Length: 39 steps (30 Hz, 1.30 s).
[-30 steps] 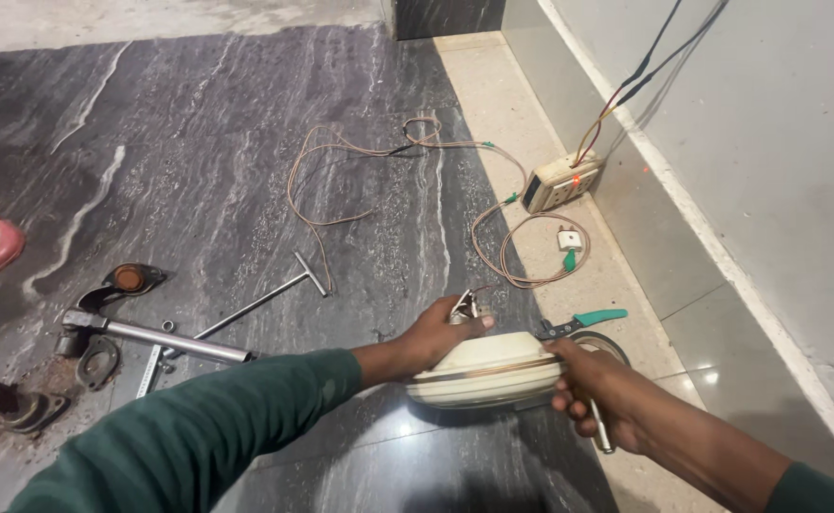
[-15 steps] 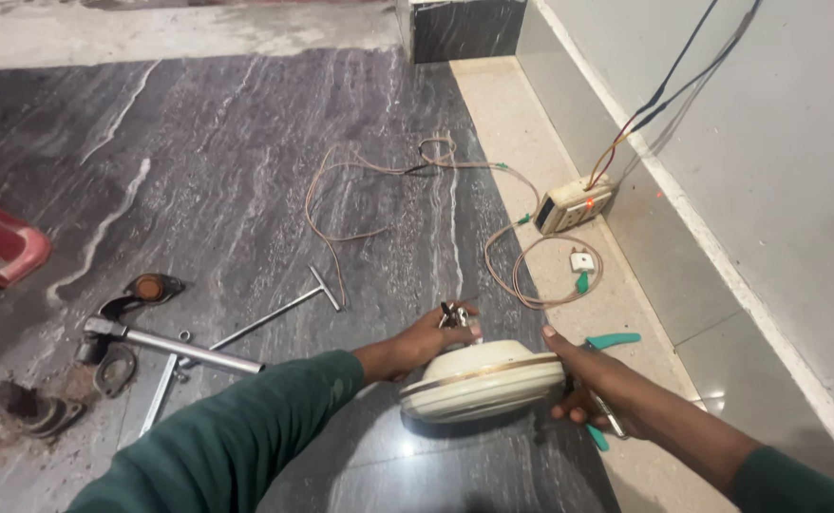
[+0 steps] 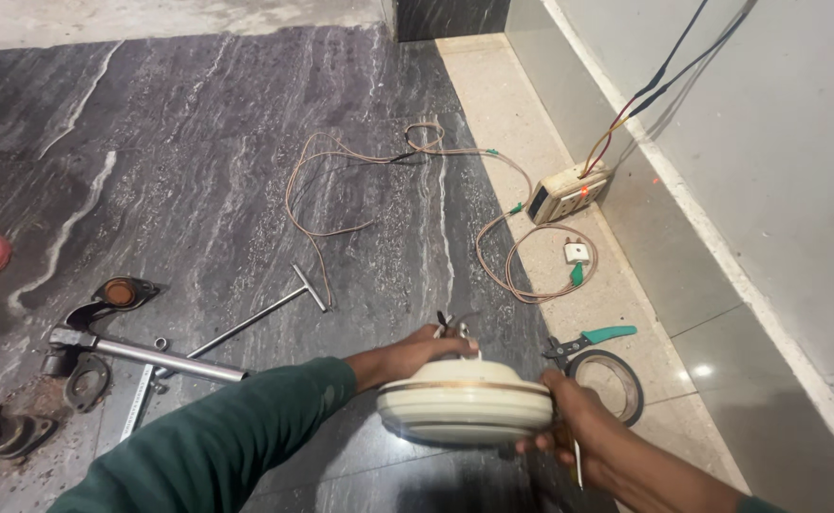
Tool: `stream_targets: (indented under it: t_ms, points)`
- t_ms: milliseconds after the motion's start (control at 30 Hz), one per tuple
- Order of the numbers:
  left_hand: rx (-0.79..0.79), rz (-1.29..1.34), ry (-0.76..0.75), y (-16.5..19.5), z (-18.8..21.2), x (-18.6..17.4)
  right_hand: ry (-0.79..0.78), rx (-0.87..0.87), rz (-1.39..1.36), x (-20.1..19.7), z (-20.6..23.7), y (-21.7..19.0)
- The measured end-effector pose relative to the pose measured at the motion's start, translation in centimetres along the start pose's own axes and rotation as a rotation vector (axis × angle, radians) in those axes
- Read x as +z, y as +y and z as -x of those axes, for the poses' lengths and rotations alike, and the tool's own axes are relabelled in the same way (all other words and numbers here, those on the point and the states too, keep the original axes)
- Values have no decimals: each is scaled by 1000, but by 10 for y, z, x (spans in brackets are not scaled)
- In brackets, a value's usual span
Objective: The person works on a round ceiling light fixture on the floor, arranging its wires and wrapping them with black electrical tape, then uses pliers and a screwdriver to work on the fixture's wiring and connects it to a wall socket with a lit indicator.
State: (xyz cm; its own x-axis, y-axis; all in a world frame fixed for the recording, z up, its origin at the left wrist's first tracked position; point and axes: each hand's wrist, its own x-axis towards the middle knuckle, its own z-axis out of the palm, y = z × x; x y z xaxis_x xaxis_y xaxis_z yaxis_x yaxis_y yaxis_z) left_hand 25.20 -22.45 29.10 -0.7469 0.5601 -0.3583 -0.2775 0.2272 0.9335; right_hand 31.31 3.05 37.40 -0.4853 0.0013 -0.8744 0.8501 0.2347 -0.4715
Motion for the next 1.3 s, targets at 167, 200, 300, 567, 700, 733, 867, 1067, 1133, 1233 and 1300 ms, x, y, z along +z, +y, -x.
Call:
stream_targets:
  t_ms: [167,200,300,567,700,733,867,1067,1133,1233,1300]
  points:
    - [23,63,-128,-19,13,24,-62,160,45,1,17,39]
    - [-31,46,-164,-21,16,27,-130,147,24,-1,21,50]
    - [-146,-49,-253,-24,29,37,-271,178,-131,-7,28,77]
    - [-14,172,-134,-29,60,59,-351,182,255,-15,34,68]
    - [295,79,-51,-33,62,57,-98,-242,665,-8,43,45]
    - [353,84,-58,-34,63,55,-2,-444,779,-6,45,39]
    - [267,162,-7,-38,63,47,49,-399,884,0,38,0]
    - [202,51,-11,-61,38,32,-93,-516,1031,8,26,-21]
    - [171,8,-80,-75,28,22,12,-433,979,16,30,-16]
    - [137,23,-141,-97,29,14,-176,-715,796,22,45,-12]
    - [1,132,-161,-108,34,15,-193,-675,751,29,53,-11]
